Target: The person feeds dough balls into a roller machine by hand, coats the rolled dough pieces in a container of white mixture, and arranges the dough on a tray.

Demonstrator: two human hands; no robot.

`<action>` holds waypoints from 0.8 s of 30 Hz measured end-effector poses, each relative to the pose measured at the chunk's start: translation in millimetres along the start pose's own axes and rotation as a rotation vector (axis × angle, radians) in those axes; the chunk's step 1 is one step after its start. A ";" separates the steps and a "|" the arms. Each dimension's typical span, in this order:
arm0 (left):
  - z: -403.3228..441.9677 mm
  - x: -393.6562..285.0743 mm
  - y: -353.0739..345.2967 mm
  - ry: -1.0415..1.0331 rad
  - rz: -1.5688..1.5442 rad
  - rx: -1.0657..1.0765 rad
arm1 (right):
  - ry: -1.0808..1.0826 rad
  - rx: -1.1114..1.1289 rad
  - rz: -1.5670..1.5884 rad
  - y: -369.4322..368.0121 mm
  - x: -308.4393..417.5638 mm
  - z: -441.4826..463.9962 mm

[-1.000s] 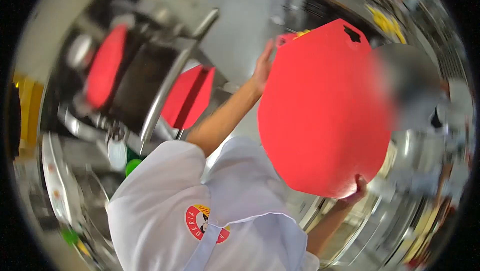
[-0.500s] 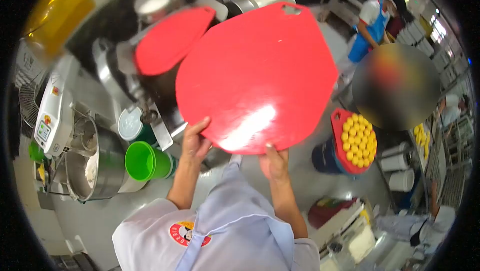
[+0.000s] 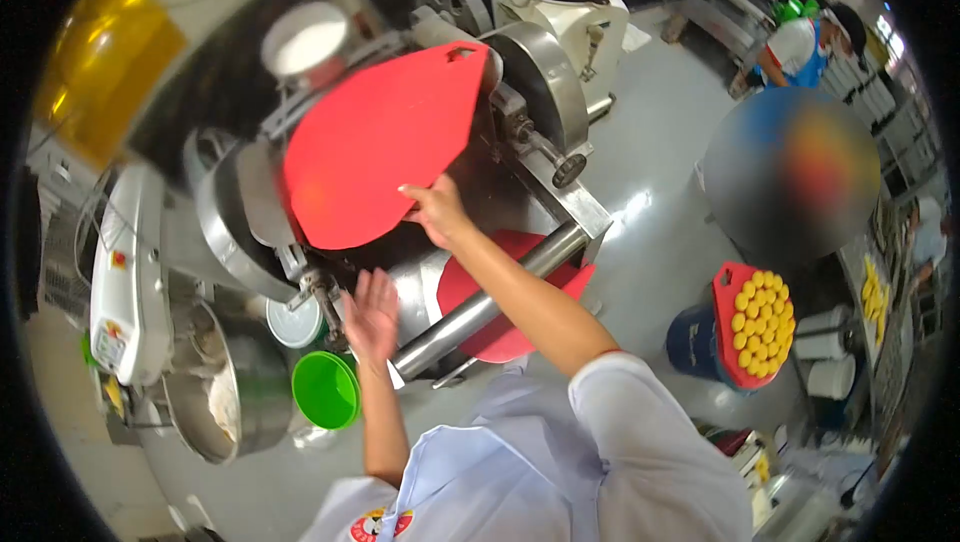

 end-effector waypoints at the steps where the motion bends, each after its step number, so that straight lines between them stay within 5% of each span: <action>1: -17.5 22.6 5.6 0.105 0.099 -0.064 | -0.003 -0.060 0.023 -2.0 -14.6 11.7; 4: -38.1 74.7 14.6 0.357 0.383 -0.133 | -0.013 -0.113 0.084 -10.5 -44.6 40.1; 8: -29.3 106.7 -13.8 0.549 0.707 0.035 | -0.485 -0.025 -0.411 24.5 -30.9 22.5; 11: -12.5 132.8 -33.9 0.686 0.992 0.217 | -0.101 0.096 -0.686 81.0 18.6 -85.8; 12: -9.8 143.3 -36.7 0.760 1.067 0.265 | -0.132 0.103 -0.621 105.3 37.6 -137.8; 14: -3.7 161.8 -30.1 0.868 1.158 0.374 | -0.209 -0.116 -0.338 189.5 22.3 -233.7; 17: -24.6 206.8 -53.7 1.055 1.367 0.530 | 0.065 -0.906 -0.481 322.2 -25.3 -426.5; 18: -34.2 229.9 -57.1 1.094 1.447 0.613 | -0.014 -1.144 -0.605 342.2 -33.7 -501.5; 20: -51.4 278.2 -68.5 1.151 1.524 0.812 | -0.058 -1.507 -0.141 342.4 -59.9 -624.7; 22: -80.9 346.8 -77.9 1.239 1.498 1.058 | 0.120 -1.666 0.068 314.9 -79.1 -727.1; 24: -83.6 446.9 -93.8 1.306 1.560 1.182 | 0.191 -1.904 0.282 298.5 -94.9 -751.1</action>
Point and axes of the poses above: each hand's wrist, its own z-axis towards the middle knuckle, its own y-axis out of the back of the hand, x = y × z, the point moved 3 cm from there along z, towards the middle knuckle, and after that the axes turned 4 degrees about -z, right-handed, at the moved point
